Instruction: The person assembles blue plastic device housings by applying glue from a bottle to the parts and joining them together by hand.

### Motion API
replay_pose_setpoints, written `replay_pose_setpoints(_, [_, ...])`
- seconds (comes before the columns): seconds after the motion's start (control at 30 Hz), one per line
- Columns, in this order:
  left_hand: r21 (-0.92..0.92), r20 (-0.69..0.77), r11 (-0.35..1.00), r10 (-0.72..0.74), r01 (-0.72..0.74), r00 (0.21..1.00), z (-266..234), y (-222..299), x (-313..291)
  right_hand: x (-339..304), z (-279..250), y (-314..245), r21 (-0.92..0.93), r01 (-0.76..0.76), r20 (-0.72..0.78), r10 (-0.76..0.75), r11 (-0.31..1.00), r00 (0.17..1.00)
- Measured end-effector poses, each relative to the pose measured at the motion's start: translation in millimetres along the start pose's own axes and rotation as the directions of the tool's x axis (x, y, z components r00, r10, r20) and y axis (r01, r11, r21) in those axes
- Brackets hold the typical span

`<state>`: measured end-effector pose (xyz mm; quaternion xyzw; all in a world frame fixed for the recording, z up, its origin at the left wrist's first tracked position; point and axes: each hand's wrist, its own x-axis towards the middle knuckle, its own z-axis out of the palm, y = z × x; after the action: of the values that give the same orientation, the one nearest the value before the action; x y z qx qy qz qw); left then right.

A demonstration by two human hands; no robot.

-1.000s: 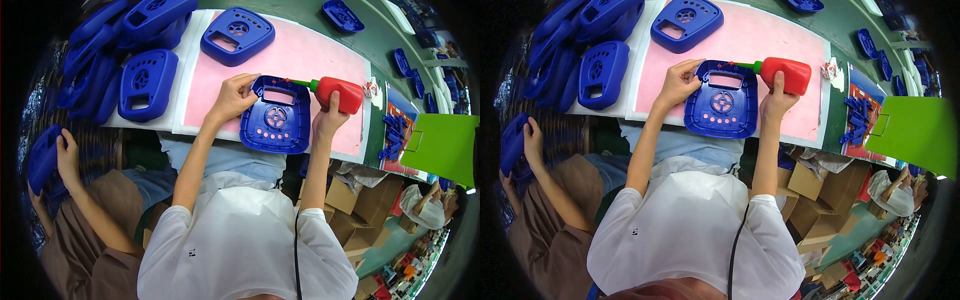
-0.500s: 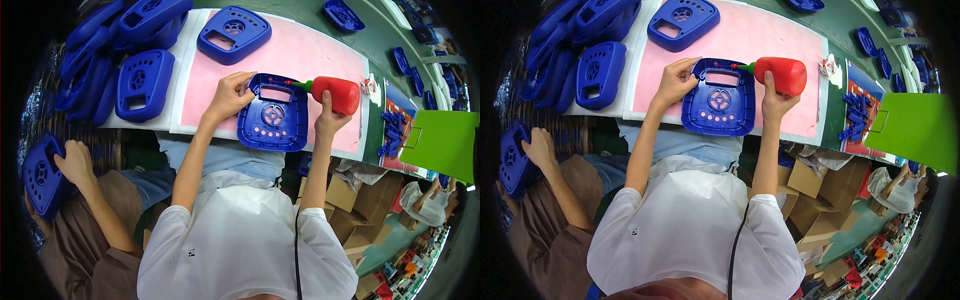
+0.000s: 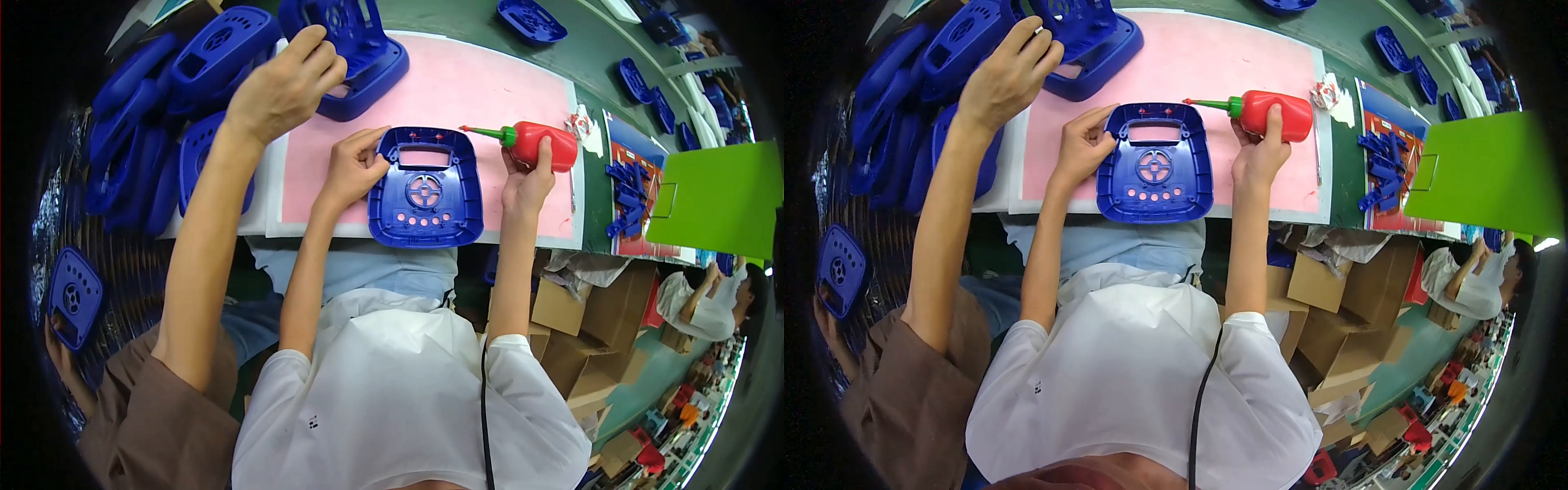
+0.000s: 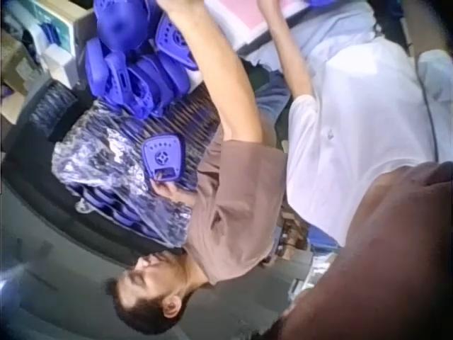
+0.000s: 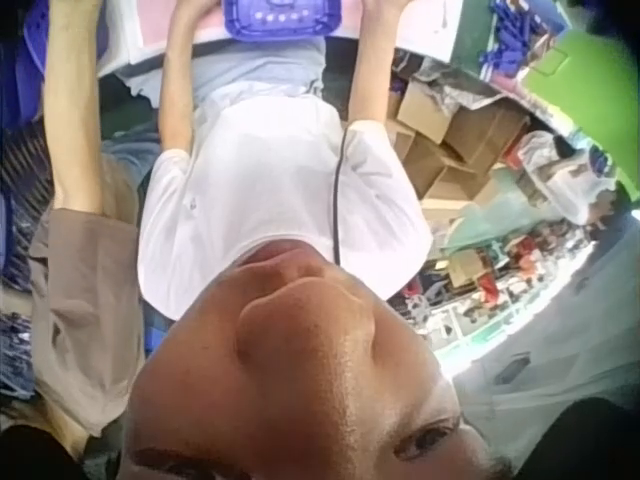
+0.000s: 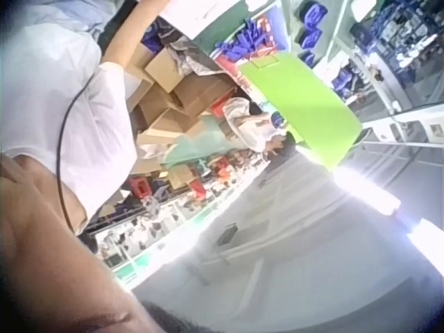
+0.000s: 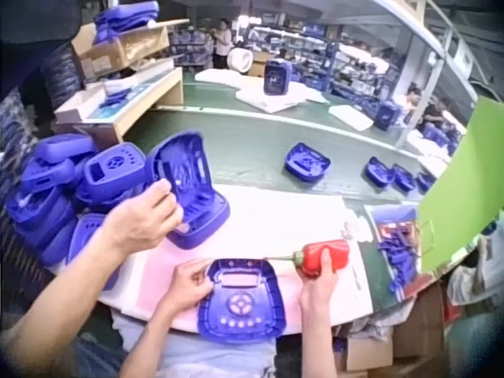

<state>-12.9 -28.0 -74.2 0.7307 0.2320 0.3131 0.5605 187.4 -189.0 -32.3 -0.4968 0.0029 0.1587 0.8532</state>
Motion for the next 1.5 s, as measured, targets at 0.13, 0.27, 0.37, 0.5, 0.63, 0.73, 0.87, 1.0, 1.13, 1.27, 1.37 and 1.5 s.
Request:
replay_pose_setpoints(0.13, [-0.073, 0.005, 0.997, 0.03, -0.03, 1.0, 7.0, -7.9, 4.4, 42.4, -29.9, -39.1, 0.487, -0.652, 0.263, 0.614, 0.581, 0.744])
replay_pose_setpoints(0.27, [-0.052, 0.019, 0.999, 0.008, -0.007, 1.0, -3.3, -15.7, -0.3, 67.9, -44.7, -71.8, 0.052, -0.674, 0.475, 0.575, 0.737, 0.666])
replay_pose_setpoints(0.37, [-0.083, 0.028, 0.996, -0.019, 0.022, 0.999, -2.1, -10.1, -1.9, 69.0, -57.8, -64.7, -0.717, 0.027, 0.224, 0.193, 0.697, 0.955])
replay_pose_setpoints(0.5, [-0.102, 0.052, 0.995, 0.002, 0.003, 0.999, 4.3, -9.1, 4.4, 69.4, -77.8, -69.6, -0.941, 0.326, 0.317, 0.098, -0.092, 0.943])
replay_pose_setpoints(0.63, [-0.079, 0.051, 0.996, -0.028, 0.032, 0.998, 1.0, -10.9, 3.7, 95.9, -95.9, -102.4, -0.785, 0.489, 0.523, 0.015, -0.381, 0.852])
replay_pose_setpoints(0.73, [-0.064, 0.053, 0.998, -0.022, 0.025, 0.998, -4.1, -9.1, 2.5, 141.3, -124.7, -138.6, -0.983, -0.015, 0.059, -0.392, -0.184, 0.918])
replay_pose_setpoints(0.87, [-0.078, 0.069, 0.996, -0.038, 0.043, 0.997, 1.4, -10.9, 4.7, 190.7, -140.2, -155.2, -0.889, -0.341, -0.232, -0.34, -0.305, 0.911])
replay_pose_setpoints(1.0, [-0.109, 0.047, 0.993, -0.046, 0.05, 0.998, -0.4, -8.5, 1.6, 210.1, -139.6, -143.6, -0.88, -0.364, -0.266, -0.319, -0.305, 0.91])
replay_pose_setpoints(1.13, [-0.135, 0.05, 0.988, -0.066, 0.072, 0.997, 3.2, -1.4, 2.6, 215.5, -153.7, -150.6, -0.901, -0.413, -0.391, -0.159, -0.137, 0.907])
replay_pose_setpoints(1.27, [-0.125, 0.047, 0.989, -0.079, 0.084, 0.996, 1.0, -2.9, 2.7, 185.5, -154.7, -149.1, -0.829, -0.348, -0.382, 0.011, 0.437, 0.924])
replay_pose_setpoints(1.37, [-0.131, 0.034, 0.988, -0.073, 0.076, 0.997, -2.4, -9.4, 0.5, 147.5, -140.6, -144.2, -0.354, -0.306, -0.021, 0.319, 0.884, 0.947])
replay_pose_setpoints(1.5, [-0.164, 0.037, 0.984, -0.063, 0.068, 0.997, 0.2, -8.7, 0.4, 85.4, -101.6, -129.1, -0.419, -0.119, 0.048, 0.153, 0.9, 0.987])
